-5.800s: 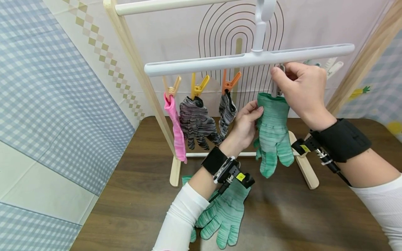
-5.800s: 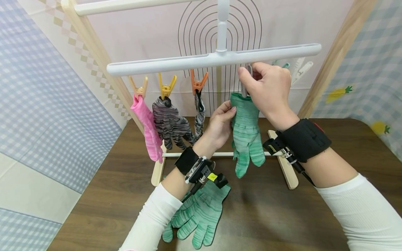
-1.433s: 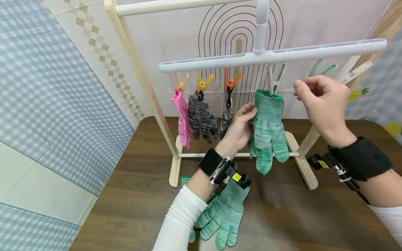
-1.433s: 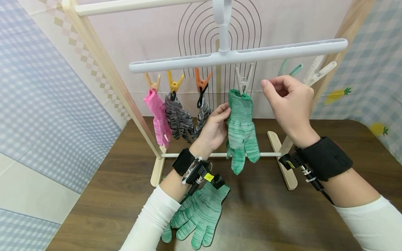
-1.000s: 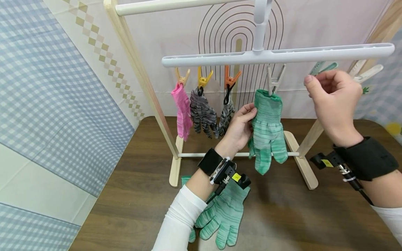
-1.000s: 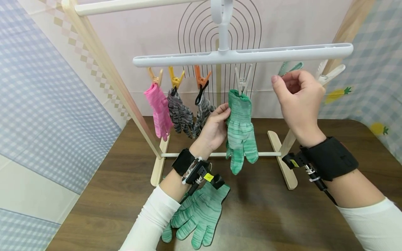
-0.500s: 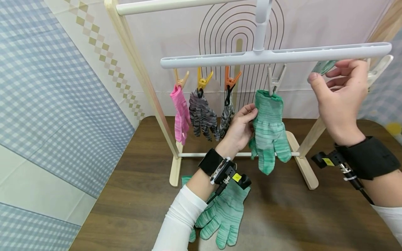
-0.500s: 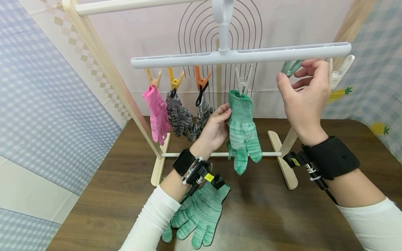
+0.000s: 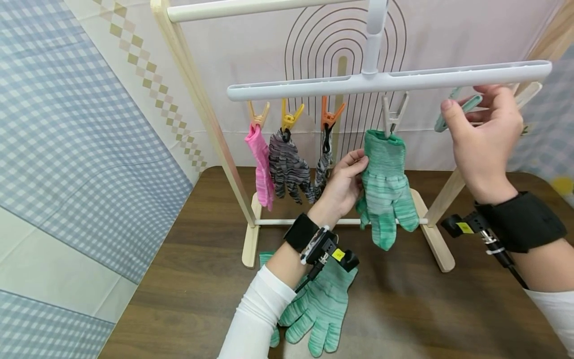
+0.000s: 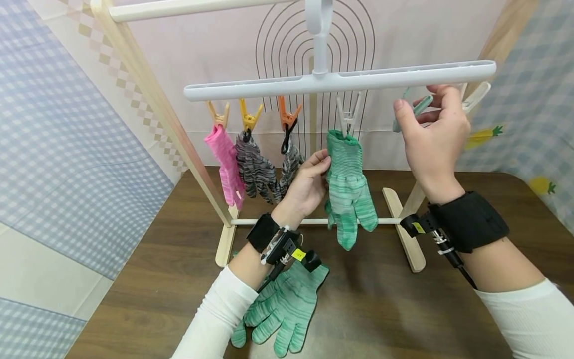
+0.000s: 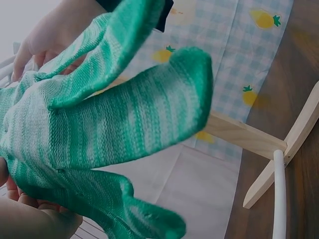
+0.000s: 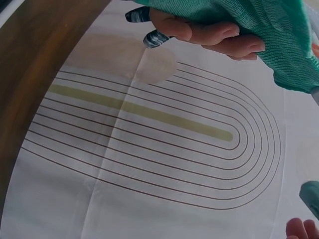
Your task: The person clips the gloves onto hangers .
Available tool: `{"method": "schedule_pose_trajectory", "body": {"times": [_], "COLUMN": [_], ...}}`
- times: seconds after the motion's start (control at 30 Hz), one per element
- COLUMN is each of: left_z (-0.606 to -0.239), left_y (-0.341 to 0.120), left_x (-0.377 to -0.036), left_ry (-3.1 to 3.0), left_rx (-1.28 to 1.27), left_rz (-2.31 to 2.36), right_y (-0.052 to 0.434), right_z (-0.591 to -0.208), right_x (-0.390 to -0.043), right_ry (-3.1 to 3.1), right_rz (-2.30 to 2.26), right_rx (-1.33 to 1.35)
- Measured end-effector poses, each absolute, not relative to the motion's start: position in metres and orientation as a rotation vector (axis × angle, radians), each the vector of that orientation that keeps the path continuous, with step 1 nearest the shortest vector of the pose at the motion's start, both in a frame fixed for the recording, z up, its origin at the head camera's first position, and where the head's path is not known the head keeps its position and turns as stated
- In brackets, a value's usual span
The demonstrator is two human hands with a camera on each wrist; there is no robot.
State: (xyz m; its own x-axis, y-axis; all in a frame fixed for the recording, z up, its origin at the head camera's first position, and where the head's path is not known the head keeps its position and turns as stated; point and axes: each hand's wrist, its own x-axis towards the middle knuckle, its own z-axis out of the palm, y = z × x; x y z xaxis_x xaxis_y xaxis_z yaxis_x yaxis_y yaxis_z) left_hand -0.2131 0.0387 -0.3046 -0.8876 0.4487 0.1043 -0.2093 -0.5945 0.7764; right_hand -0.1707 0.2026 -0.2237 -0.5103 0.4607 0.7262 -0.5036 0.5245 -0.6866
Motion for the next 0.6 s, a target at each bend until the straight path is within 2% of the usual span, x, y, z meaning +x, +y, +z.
{"method": "schedule_pose_trajectory", "body": {"times": [0.6], "left_z": [-0.3046], "left_y": [0.0401], "left_x": [-0.2113], "left_ry": [1.143], "left_rx": [0.397], "left_rz": [2.503], "right_y": [0.1943], "right_z": [-0.2166], "right_x": [-0.1643], "right_ry": [-1.730], "right_rz": [1.230], "right_rx": [0.130]}}
